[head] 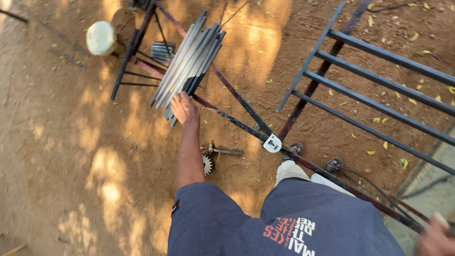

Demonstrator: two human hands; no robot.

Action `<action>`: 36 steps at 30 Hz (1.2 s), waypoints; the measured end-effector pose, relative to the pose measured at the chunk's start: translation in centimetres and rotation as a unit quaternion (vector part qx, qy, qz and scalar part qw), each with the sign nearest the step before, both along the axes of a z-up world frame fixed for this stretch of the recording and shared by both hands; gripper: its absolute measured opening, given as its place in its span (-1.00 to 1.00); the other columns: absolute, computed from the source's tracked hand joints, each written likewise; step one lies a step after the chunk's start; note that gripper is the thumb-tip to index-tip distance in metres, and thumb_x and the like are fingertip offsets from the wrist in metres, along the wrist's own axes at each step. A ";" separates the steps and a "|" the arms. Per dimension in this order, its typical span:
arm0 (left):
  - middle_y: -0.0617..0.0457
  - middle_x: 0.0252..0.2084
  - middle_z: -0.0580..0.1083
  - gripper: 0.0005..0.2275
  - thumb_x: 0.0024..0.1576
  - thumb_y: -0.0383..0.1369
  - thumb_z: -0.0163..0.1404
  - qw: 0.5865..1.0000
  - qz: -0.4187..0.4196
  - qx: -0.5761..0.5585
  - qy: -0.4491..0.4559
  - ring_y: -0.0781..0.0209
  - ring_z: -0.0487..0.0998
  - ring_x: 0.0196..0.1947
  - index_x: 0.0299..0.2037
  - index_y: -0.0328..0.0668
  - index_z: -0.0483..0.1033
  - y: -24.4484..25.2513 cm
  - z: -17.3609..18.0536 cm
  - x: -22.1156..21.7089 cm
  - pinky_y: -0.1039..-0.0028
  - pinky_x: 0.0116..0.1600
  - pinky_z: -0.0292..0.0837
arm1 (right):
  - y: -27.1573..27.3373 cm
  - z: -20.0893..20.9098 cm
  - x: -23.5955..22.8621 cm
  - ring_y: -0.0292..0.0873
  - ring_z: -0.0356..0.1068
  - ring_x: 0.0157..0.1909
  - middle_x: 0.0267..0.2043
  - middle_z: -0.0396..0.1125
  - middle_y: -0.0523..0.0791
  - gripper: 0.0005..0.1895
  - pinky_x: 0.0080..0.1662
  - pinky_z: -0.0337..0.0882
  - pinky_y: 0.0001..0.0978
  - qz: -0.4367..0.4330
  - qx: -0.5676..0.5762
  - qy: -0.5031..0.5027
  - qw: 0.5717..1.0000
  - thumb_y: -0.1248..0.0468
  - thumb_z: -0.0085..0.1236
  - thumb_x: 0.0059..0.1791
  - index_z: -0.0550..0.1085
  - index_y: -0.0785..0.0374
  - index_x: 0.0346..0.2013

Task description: The person measures metal bars using a tape measure and welds them into place on a metal frame.

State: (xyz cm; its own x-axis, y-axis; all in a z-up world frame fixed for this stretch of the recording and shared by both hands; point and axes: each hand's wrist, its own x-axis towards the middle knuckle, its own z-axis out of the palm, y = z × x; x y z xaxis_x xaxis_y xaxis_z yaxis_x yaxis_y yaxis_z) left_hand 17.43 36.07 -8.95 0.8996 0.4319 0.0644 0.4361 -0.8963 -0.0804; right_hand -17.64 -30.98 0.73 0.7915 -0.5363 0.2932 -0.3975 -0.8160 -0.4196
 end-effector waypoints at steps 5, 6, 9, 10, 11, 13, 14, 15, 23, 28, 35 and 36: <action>-0.17 0.17 0.37 -0.54 0.18 -0.16 0.10 1.000 0.001 0.003 0.023 -0.11 0.37 0.13 0.18 -0.27 0.36 0.1 0.2 0.2 0.13 0.09 0.33 | 9.9 1.2 11.8 0.00 0.45 0.21 0.17 0.42 0.01 -0.63 0.24 0.48 -0.15 0.378 0.097 0.046 0.920 0.25 0.23 0.00 0.49 0.29 0.08; -0.17 0.16 0.37 -0.54 0.18 -0.16 0.10 1.000 -0.004 0.001 0.028 -0.12 0.36 0.14 0.18 -0.28 0.35 0.0 0.6 0.1 0.13 0.10 0.33 | 12.6 1.5 14.1 0.04 0.42 0.22 0.23 0.36 0.04 -0.52 0.18 0.48 -0.13 0.448 0.106 0.076 0.885 0.22 0.25 -0.06 0.45 0.24 0.14; -0.14 0.14 0.37 -0.55 0.18 -0.19 0.11 0.997 -0.028 0.001 0.069 -0.12 0.36 0.15 0.17 -0.28 0.33 -0.3 2.0 0.3 0.14 0.12 0.35 | 20.0 2.7 19.0 0.08 0.29 0.27 0.38 0.13 0.04 -0.33 0.17 0.46 -0.07 0.583 0.069 0.230 0.776 0.11 0.26 -0.09 0.30 0.12 0.28; -0.12 0.15 0.38 -0.58 0.17 -0.23 0.11 0.994 -0.034 0.003 0.100 -0.10 0.37 0.15 0.15 -0.27 0.33 -0.2 2.6 0.4 0.15 0.12 0.37 | 21.7 3.3 19.8 0.11 0.21 0.32 0.41 0.05 0.09 -0.31 0.16 0.41 -0.01 0.619 0.031 0.219 0.754 0.08 0.23 -0.07 0.26 0.13 0.31; -0.11 0.15 0.38 -0.60 0.16 -0.27 0.10 0.991 -0.040 0.006 0.128 -0.08 0.38 0.15 0.14 -0.25 0.34 -0.4 3.1 0.5 0.16 0.12 0.39 | 23.0 3.6 20.4 0.14 0.13 0.36 0.45 -0.04 0.14 -0.29 0.15 0.35 0.05 0.654 -0.007 0.205 0.728 0.04 0.19 -0.06 0.21 0.13 0.33; -0.13 0.07 0.40 -0.65 0.20 -0.21 0.10 0.988 -0.105 -0.020 0.108 -0.09 0.43 0.08 0.07 -0.25 0.36 -0.6 4.0 -0.3 0.16 0.05 0.44 | 24.9 3.7 21.1 0.11 0.12 0.37 0.45 -0.03 0.09 -0.32 0.14 0.35 0.03 0.678 -0.061 0.176 0.711 0.04 0.12 -0.05 0.20 0.03 0.34; -0.14 0.02 0.42 -0.66 0.21 -0.18 0.09 0.985 -0.137 -0.035 0.097 -0.10 0.46 0.04 0.03 -0.25 0.37 -1.3 4.2 -0.9 0.15 0.01 0.46 | 24.9 3.6 21.4 0.09 0.12 0.37 0.45 -0.03 0.06 -0.33 0.13 0.35 0.02 0.689 -0.089 0.162 0.700 0.03 0.08 -0.05 0.19 -0.03 0.35; -0.13 -0.09 0.42 -0.69 0.29 -0.17 -0.02 0.974 -0.091 -0.151 0.139 -0.02 0.47 -0.15 0.06 -0.26 0.36 -1.4 4.7 -1.6 0.18 -0.16 0.49 | 25.2 3.2 21.8 0.08 0.11 0.37 0.47 -0.06 0.07 -0.36 0.10 0.36 -0.02 0.687 -0.086 0.210 0.690 0.10 0.04 -0.01 0.18 -0.03 0.37; 0.01 -0.32 0.45 -0.79 0.30 -0.42 -0.07 0.748 0.003 -0.660 0.073 0.26 0.49 -0.36 0.03 -0.41 0.49 -9.1 6.1 -12.5 0.40 -0.28 0.45 | 24.3 0.5 22.1 0.01 0.29 0.13 0.20 0.23 0.00 -0.43 0.10 0.39 -0.08 0.687 0.000 0.174 0.705 0.32 0.05 -0.05 0.32 0.10 0.29; -0.03 -0.15 0.50 -0.61 0.18 -0.53 -0.03 0.644 -0.046 -0.759 0.087 0.20 0.57 -0.15 0.24 -0.24 0.30 -15.7 9.6 -12.6 0.33 -0.07 0.57 | 18.6 0.5 19.4 0.03 0.40 0.08 0.07 0.39 0.00 -0.54 0.07 0.39 -0.08 0.505 0.302 0.247 0.770 0.15 0.14 -0.05 0.45 0.13 0.15; -0.16 -0.18 0.54 -0.63 0.11 -0.49 0.12 0.627 -0.156 -0.716 0.265 0.08 0.63 -0.17 0.12 -0.40 0.36 -32.2 14.6 -6.6 0.30 -0.17 0.60 | 3.4 2.8 10.3 -0.18 0.53 -0.24 -0.20 0.48 -0.07 -0.61 -0.36 0.51 -0.33 0.104 0.701 0.100 0.699 0.05 0.03 -0.05 0.49 0.13 -0.02; -0.18 -0.19 0.53 -0.64 0.10 -0.47 0.13 0.616 -0.181 -0.714 0.278 0.07 0.64 -0.19 0.07 -0.41 0.36 -35.4 15.2 -6.5 0.29 -0.20 0.63 | 1.8 3.2 8.1 -0.18 0.49 -0.30 -0.21 0.47 -0.04 -0.66 -0.39 0.50 -0.36 0.068 0.714 0.043 0.695 0.04 0.02 0.00 0.50 0.17 -0.06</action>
